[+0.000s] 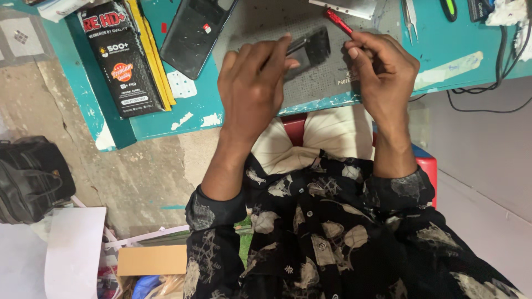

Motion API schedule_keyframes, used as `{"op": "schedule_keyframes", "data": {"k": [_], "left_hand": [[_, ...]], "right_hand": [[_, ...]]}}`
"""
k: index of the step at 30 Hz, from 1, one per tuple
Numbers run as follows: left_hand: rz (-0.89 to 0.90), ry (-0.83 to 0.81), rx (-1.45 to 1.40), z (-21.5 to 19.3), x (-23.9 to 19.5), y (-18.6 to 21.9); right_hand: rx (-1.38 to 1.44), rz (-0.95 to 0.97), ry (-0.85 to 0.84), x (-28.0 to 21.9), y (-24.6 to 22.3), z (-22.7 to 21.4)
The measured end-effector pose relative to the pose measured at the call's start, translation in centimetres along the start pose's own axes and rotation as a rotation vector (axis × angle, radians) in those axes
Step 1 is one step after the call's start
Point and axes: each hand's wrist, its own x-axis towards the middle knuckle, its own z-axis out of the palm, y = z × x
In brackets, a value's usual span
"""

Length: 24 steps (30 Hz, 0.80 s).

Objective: The person disassembles a smartphone by removing the back cover and using a screwdriver to detach internal components. They manipulate the battery and other parts with a plastic tool and tweezers, then reassemble the device.

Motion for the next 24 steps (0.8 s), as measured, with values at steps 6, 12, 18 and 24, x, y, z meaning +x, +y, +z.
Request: {"op": "schedule_keyframes", "data": {"k": [6,12,18,24], "left_hand": [[-0.215,-0.221,-0.167,1.7,0.7,-1.0],[-0.163,-0.267,-0.188,2.9,0.2,-2.5],[-0.021,-0.301,0.008,3.3,-1.0,-2.4],[0.035,-0.245,0.083,3.7,-1.7,-2.2]], "right_hand": [[0.012,0.048,0.002,0.2,-0.5,0.2],[-0.094,0.044,-0.071,0.5,-1.1,0.2],[-0.244,-0.046,-0.097,0.7,-1.5,0.7],[-0.245,0.019,-0.132,1.2,-2.2,1.0]]}}
